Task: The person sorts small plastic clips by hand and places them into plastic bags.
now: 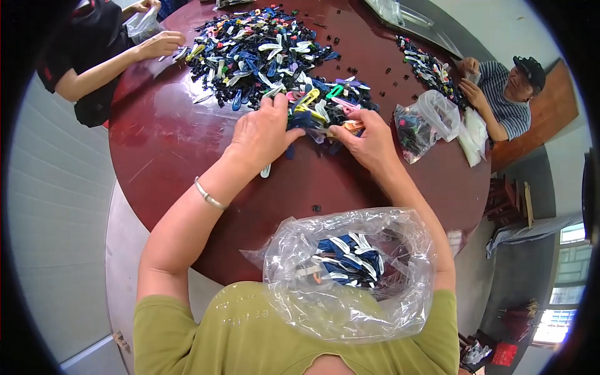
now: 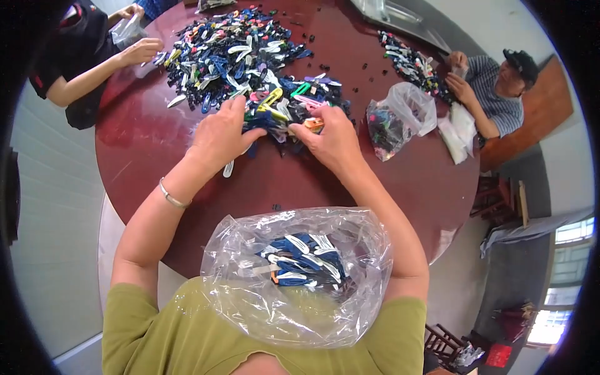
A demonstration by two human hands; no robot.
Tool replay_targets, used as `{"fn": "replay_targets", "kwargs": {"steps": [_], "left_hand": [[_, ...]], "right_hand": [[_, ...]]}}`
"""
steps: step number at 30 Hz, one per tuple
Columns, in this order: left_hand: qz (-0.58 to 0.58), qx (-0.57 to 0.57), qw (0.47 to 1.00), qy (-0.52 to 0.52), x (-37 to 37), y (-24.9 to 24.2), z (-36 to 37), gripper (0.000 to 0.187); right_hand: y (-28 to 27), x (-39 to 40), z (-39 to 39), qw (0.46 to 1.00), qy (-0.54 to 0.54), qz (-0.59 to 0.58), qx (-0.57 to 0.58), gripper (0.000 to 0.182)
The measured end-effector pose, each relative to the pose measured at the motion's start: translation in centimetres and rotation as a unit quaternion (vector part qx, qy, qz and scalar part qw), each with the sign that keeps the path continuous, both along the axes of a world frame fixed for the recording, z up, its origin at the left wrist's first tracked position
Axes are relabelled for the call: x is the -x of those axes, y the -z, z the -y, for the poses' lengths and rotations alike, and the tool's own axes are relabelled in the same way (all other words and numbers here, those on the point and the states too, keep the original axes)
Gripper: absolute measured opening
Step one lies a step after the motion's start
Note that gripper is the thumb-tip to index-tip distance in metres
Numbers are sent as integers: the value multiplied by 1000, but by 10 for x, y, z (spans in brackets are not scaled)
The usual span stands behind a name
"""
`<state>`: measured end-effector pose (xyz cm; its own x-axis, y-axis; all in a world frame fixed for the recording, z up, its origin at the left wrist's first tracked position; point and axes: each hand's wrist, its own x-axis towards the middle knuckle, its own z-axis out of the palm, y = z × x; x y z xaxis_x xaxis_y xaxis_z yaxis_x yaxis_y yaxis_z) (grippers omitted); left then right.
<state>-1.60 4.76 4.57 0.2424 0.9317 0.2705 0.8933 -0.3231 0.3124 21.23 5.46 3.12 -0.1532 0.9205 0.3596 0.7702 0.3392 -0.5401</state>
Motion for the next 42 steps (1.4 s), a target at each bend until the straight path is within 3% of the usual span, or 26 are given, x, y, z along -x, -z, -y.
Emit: {"fn": "replay_targets", "kwargs": {"steps": [4, 8, 9, 11, 12, 14, 16, 18, 19, 23, 27, 31, 37, 40, 42], "left_hand": [[-16, -3, 999, -35, 12, -18, 18, 74], [69, -84, 993, 33, 20, -28, 25, 62], [117, -66, 987, 92, 19, -36, 30, 53], [198, 180, 943, 199, 16, -61, 48, 50], [233, 299, 892, 246, 16, -71, 57, 48], [228, 301, 868, 321, 15, -80, 73, 45], [199, 307, 870, 331, 16, -87, 79, 30], [181, 308, 871, 338, 19, -90, 80, 22], [232, 265, 872, 340, 21, -86, 79, 10], [375, 236, 854, 273, 34, -89, 79, 3], [408, 215, 856, 234, 42, -101, 82, 5], [383, 214, 875, 205, 38, -91, 69, 5], [432, 169, 865, 191, 41, -92, 66, 3], [424, 128, 874, 198, 42, -91, 66, 3], [435, 148, 867, 196, 39, -93, 69, 5]], "right_hand": [[-18, -13, 16, 999, -23, -16, -38, 60], [-49, -31, 60, 998, -20, -57, 25, 64], [-65, -32, 73, 981, 0, -126, 149, 62], [-96, -36, 98, 885, 41, -259, 384, 58], [-98, -45, 105, 880, -27, -257, 399, 55], [-103, -62, 116, 856, -167, -247, 422, 50], [-123, -47, 124, 899, -205, -132, 363, 42], [-137, -29, 127, 944, -151, 103, 275, 39], [-138, -20, 126, 953, -119, 141, 241, 31], [-141, -9, 108, 973, -104, 37, 201, 21], [-139, -5, 89, 983, -89, -22, 158, 17], [-123, -6, 67, 961, -104, -29, 256, 27], [-140, -8, 71, 966, -150, -6, 211, 30], [-153, -5, 67, 965, -117, 73, 221, 32], [-157, -8, 69, 961, -131, 158, 188, 44]]}}
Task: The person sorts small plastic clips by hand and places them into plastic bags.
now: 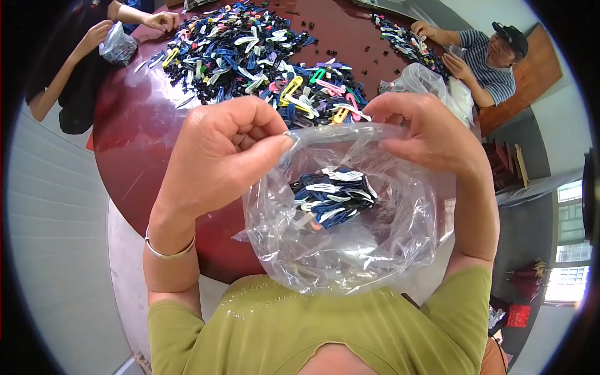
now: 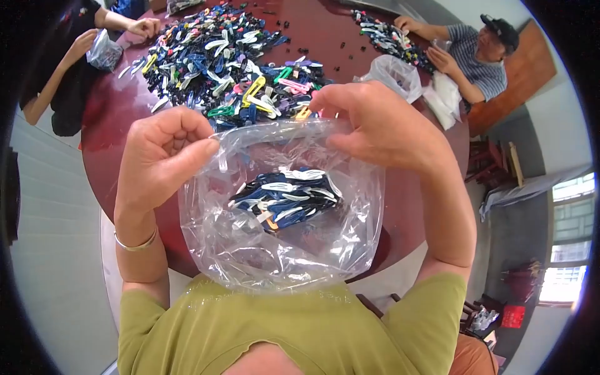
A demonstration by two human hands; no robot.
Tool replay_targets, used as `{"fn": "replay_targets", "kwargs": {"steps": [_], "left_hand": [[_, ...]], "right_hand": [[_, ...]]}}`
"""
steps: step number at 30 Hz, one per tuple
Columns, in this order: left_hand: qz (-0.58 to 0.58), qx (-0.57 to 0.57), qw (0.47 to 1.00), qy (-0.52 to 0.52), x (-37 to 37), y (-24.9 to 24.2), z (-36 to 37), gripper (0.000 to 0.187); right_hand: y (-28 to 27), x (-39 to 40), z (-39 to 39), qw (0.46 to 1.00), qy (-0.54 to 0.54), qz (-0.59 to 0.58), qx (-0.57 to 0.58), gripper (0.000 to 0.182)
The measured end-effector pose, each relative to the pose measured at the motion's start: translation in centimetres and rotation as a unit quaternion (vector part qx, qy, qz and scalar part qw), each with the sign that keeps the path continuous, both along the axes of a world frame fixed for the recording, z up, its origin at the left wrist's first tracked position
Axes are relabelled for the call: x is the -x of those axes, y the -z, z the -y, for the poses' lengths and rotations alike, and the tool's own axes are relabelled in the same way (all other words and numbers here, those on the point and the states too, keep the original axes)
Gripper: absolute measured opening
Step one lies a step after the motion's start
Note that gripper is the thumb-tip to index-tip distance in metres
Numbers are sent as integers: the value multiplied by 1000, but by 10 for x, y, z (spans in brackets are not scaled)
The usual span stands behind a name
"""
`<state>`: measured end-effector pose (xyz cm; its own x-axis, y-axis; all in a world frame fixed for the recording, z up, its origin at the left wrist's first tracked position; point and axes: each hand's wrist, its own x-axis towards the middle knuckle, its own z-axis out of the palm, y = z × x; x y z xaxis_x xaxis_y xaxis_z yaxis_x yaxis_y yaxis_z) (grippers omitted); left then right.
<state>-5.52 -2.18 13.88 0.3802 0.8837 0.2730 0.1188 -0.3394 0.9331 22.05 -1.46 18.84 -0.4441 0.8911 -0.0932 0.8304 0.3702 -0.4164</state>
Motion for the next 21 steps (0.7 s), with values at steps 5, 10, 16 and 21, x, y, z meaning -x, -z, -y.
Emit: {"fn": "replay_targets", "kwargs": {"steps": [5, 10, 16, 21], "left_hand": [[-33, -33, 999, 4, -1, -1, 7, 7], [35, -38, 999, 0, -3, 13, 0, 8], [116, 81, 990, 14, -11, 20, -10, 14], [85, 80, 993, 19, -16, 25, -12, 13]], "right_hand": [[-10, 2, 41, 992, -39, 12, -118, 85], [-23, 11, 85, 991, -52, 75, -98, 99], [38, -6, 112, 980, 40, 66, -184, 99], [33, 24, 127, 961, -117, -72, -240, 79]]}}
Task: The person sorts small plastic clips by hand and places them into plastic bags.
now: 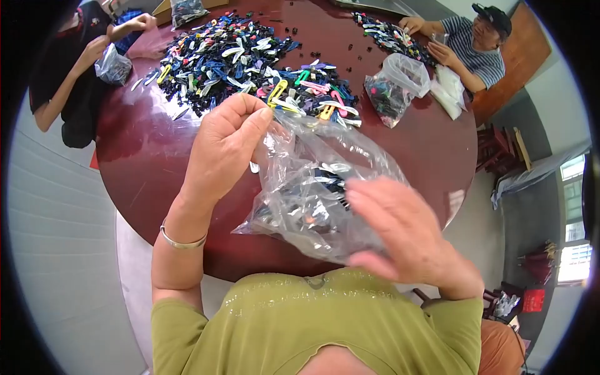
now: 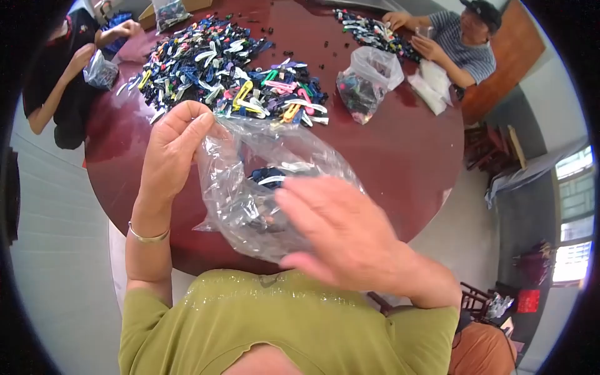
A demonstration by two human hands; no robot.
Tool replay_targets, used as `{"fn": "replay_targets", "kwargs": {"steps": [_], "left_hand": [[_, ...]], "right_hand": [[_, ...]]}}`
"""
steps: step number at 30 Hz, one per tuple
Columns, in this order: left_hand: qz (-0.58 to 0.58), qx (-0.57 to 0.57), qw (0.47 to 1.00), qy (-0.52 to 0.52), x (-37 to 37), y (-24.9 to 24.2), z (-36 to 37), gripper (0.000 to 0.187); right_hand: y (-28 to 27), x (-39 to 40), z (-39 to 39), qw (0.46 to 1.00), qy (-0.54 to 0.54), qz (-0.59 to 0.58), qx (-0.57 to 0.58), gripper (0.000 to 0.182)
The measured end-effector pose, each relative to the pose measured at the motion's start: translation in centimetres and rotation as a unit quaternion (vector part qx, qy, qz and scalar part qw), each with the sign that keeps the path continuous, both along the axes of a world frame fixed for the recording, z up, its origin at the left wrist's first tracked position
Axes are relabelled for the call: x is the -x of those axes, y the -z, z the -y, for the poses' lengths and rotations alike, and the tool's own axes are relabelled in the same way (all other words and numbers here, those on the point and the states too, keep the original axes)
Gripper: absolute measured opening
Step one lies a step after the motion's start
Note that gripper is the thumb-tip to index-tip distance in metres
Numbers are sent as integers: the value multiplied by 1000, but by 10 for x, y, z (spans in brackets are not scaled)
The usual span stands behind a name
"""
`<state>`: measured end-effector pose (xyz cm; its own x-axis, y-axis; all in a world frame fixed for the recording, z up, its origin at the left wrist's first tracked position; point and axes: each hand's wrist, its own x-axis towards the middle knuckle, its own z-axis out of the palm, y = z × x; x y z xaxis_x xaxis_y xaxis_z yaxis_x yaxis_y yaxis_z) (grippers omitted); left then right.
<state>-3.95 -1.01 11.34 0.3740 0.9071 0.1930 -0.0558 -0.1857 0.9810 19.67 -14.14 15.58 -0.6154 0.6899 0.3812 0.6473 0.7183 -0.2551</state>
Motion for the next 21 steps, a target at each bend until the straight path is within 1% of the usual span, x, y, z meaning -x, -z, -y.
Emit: {"fn": "replay_targets", "kwargs": {"steps": [3, 5, 6, 9, 10, 13, 14, 15, 16, 17, 18, 20, 21], "left_hand": [[33, 14, 999, 0, -2, 4, 2, 14], [77, 62, 995, -2, -2, 9, -1, 13], [102, 87, 991, -4, -2, 11, -3, 13], [-39, 63, 997, 1, 0, -2, 4, 12], [-62, 38, 997, 8, -1, -6, 6, 10], [-107, -38, 993, 23, 5, -10, 10, 11], [-105, -82, 990, 35, 6, -6, 9, 13], [-105, -53, 992, 48, 6, -9, 11, 15], [-104, -23, 992, 61, 8, -16, 13, 17], [-104, 7, 992, 73, 8, -20, 15, 19], [-91, 26, 994, 54, 9, -20, 13, 21], [-67, 60, 996, 17, 10, -23, 6, 26], [-76, 46, 996, -11, 12, -20, -1, 27]], "right_hand": [[19, 25, 7, 991, 38, 31, 122, 58], [42, 34, 11, 996, -25, 88, -7, 45], [52, 36, 11, 989, -59, 119, -71, 39], [57, 36, 4, 987, -103, 114, -50, 25], [49, 32, 1, 991, -112, 73, -5, 31], [13, 17, -4, 991, -81, -100, 32, 37], [-4, 7, -9, 988, -65, -119, 73, 42], [-9, -1, -19, 982, -55, -173, 47, 34], [-15, -6, -26, 981, 13, -190, 32, 24], [-8, -13, -41, 980, 97, -172, -3, 15], [3, -19, -63, 970, 132, -205, 1, 10], [35, -41, -106, 960, 220, -165, 62, 10], [58, -55, -126, 962, 230, -136, 58, 11]]}}
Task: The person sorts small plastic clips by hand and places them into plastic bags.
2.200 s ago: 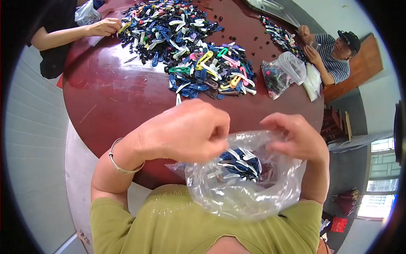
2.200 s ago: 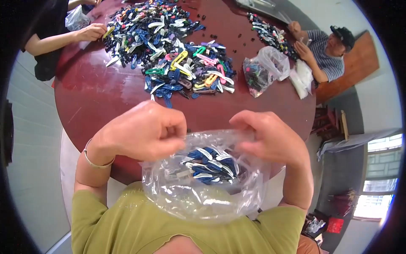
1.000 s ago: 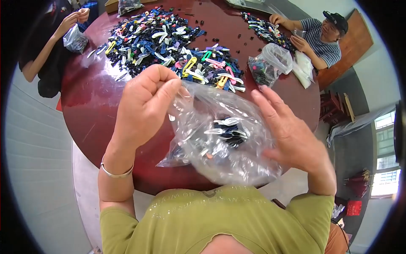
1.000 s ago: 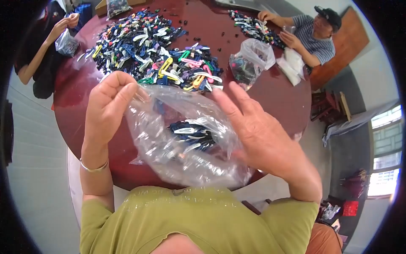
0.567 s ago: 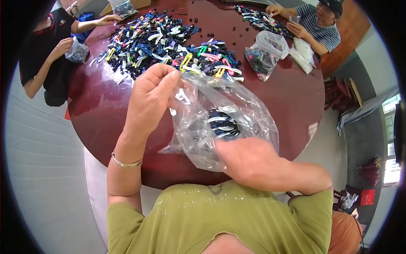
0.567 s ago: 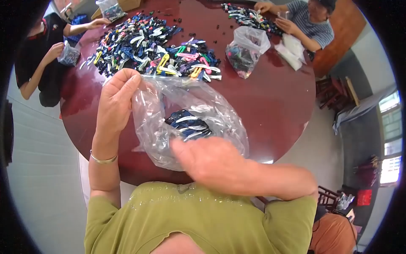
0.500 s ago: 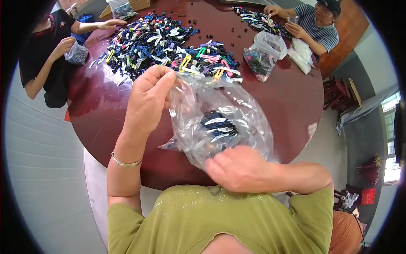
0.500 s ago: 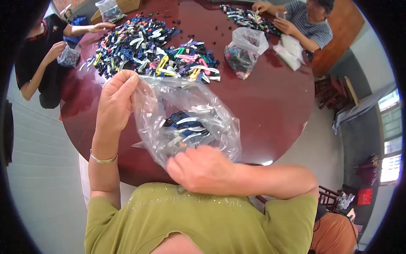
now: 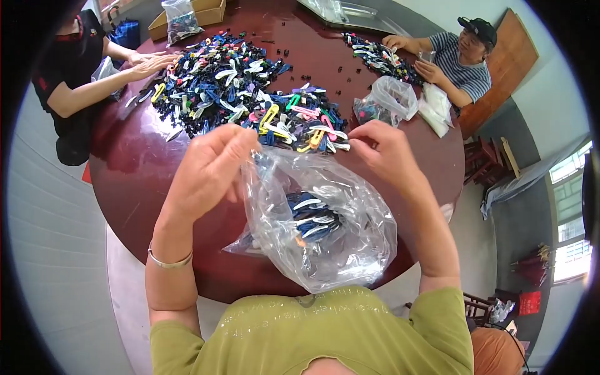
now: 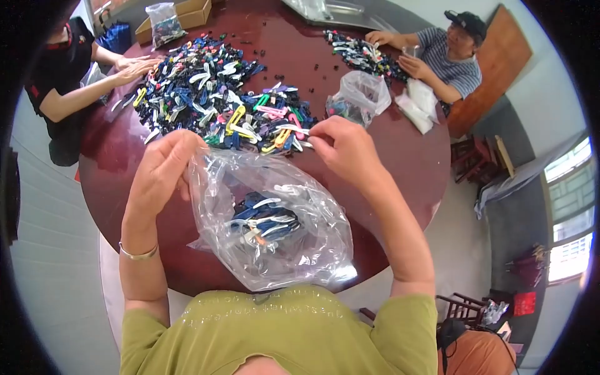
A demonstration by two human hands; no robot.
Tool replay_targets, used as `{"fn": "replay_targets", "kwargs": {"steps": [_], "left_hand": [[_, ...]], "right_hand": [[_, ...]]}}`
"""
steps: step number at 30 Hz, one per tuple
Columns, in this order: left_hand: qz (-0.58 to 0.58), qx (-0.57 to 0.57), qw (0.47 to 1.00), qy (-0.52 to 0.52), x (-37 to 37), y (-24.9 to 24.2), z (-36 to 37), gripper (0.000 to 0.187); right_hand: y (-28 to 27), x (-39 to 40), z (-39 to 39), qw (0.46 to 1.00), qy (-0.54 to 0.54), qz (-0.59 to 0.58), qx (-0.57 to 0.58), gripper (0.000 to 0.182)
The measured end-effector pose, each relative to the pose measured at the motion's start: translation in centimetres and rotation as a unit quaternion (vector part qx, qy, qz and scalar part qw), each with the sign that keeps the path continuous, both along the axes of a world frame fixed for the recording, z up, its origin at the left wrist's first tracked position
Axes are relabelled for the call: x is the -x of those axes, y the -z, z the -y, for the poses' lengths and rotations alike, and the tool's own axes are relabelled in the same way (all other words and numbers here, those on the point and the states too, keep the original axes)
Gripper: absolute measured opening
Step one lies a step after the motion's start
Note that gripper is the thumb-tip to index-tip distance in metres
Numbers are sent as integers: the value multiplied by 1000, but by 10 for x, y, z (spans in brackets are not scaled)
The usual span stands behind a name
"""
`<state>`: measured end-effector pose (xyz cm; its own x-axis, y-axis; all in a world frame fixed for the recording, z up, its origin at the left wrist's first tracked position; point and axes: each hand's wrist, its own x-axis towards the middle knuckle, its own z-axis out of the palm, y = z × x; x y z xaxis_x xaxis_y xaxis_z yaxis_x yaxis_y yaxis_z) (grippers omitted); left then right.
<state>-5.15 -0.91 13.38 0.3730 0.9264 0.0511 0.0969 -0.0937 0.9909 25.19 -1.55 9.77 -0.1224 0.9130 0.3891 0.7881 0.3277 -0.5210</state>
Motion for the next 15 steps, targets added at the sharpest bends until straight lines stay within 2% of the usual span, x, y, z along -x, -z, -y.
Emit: {"fn": "replay_targets", "kwargs": {"steps": [2, 3, 6, 7, 10, 11, 14, 15], "left_hand": [[-18, -30, 998, -54, 5, 17, -21, 30], [-44, -53, 994, -85, 7, 28, -33, 25], [-170, -292, 923, -184, 7, 68, -60, 19], [-234, -243, 924, -182, 8, 69, -62, 16], [-247, -384, 875, -162, 0, 90, -69, 20], [-268, -359, 884, -132, -1, 94, -67, 28], [-313, -425, 842, -105, -11, 100, -60, 35], [-326, -412, 845, -99, -14, 100, -60, 37]], "right_hand": [[32, -15, -26, 998, 32, 60, 5, 16], [39, -16, -33, 997, 41, 71, 14, 16], [42, -12, -43, 990, 62, 112, 57, 17], [42, -11, -45, 987, 68, 126, 75, 17], [53, -16, -50, 988, 71, 122, 59, 18], [53, -17, -50, 991, 71, 102, 55, 17], [55, -19, -50, 996, 78, 9, 35, 16], [53, -19, -51, 994, 78, -30, 67, 13]]}}
